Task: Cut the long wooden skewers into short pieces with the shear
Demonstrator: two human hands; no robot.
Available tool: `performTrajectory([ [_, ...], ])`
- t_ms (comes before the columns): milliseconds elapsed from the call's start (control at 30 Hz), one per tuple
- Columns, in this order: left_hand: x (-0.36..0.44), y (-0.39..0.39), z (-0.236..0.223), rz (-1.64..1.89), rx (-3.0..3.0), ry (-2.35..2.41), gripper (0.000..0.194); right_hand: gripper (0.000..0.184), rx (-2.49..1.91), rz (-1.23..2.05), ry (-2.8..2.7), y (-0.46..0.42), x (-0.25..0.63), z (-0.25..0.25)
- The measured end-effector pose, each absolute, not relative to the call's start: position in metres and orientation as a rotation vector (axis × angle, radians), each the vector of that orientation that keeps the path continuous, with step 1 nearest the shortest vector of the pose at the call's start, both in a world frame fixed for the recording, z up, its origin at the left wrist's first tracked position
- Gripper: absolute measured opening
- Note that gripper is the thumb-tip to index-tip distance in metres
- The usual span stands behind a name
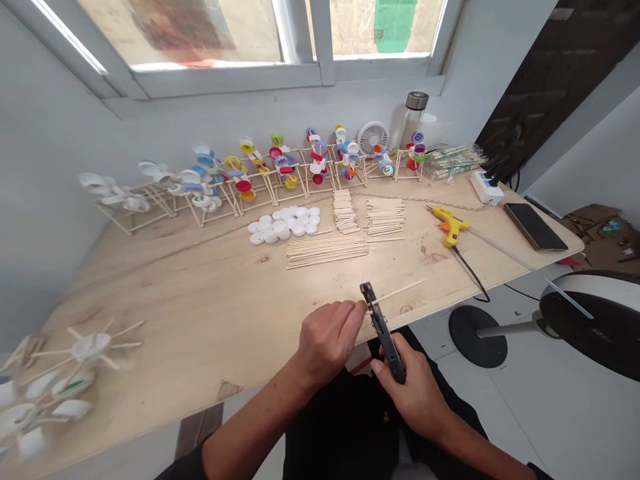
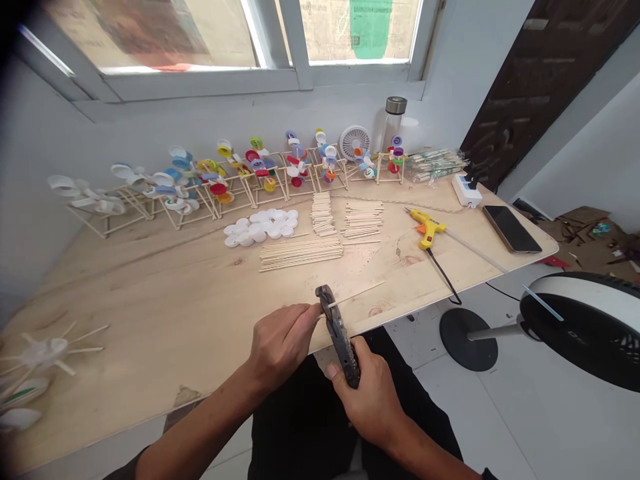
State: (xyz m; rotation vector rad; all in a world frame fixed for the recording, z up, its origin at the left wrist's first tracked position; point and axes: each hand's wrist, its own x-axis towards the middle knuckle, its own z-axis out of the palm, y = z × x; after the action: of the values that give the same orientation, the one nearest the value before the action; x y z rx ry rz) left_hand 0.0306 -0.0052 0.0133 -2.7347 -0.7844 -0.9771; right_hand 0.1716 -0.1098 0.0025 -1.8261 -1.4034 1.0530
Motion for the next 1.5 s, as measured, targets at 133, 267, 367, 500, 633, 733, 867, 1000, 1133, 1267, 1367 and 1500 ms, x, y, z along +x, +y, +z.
performTrajectory([
  [133,0.03,-0.005,0.015,-1.115,-2.741,-0.748,0.018,0.01,-1.824,0.992,-1.462,-0.11,0.173,0.0],
  [267,0.03,-0.005,0.014,-1.214,-2.796,-0.753,0.018,0.011,-1.81,0.934,-1.525,-0.11,0.175,-0.001],
  [367,0.029,-0.005,0.016,-1.259,-2.872,-0.782,0.016,0.011,-1.81,0.907,-1.568,-0.11,0.176,-0.001],
  [500,0.027,-0.006,0.021,-1.256,-2.983,-0.857,0.012,0.012,-1.821,0.879,-1.617,-0.109,0.178,-0.001],
  [633,0.025,-0.005,0.027,-1.246,-3.07,-0.918,0.011,0.012,-1.834,0.877,-1.631,-0.11,0.179,0.0],
  [733,0.023,-0.005,0.03,-1.263,-3.156,-0.984,0.01,0.012,-1.834,0.883,-1.639,-0.11,0.178,0.001],
  [867,0.021,-0.005,0.036,-1.297,-3.269,-1.096,0.011,0.014,-1.811,0.885,-1.649,-0.109,0.178,0.002],
  [1000,0.02,-0.003,0.039,-1.256,-3.344,-1.201,0.015,0.013,-1.811,0.871,-1.67,-0.107,0.179,0.0],
  [1133,0.02,-0.001,0.034,-1.205,-3.316,-1.221,0.015,0.016,-1.857,0.847,-1.658,-0.106,0.177,-0.003],
  [1267,0.026,-0.001,0.021,-1.159,-3.111,-1.154,0.012,0.016,-1.891,0.903,-1.585,-0.103,0.173,-0.003],
  [1367,0.03,-0.003,0.009,-1.126,-2.867,-1.094,0.015,0.016,-1.866,0.989,-1.516,-0.101,0.172,-0.003],
  [1500,0.032,-0.003,-0.001,-1.09,-2.723,-0.975,0.018,0.015,-1.842,1.032,-1.468,-0.101,0.173,-0.004],
])
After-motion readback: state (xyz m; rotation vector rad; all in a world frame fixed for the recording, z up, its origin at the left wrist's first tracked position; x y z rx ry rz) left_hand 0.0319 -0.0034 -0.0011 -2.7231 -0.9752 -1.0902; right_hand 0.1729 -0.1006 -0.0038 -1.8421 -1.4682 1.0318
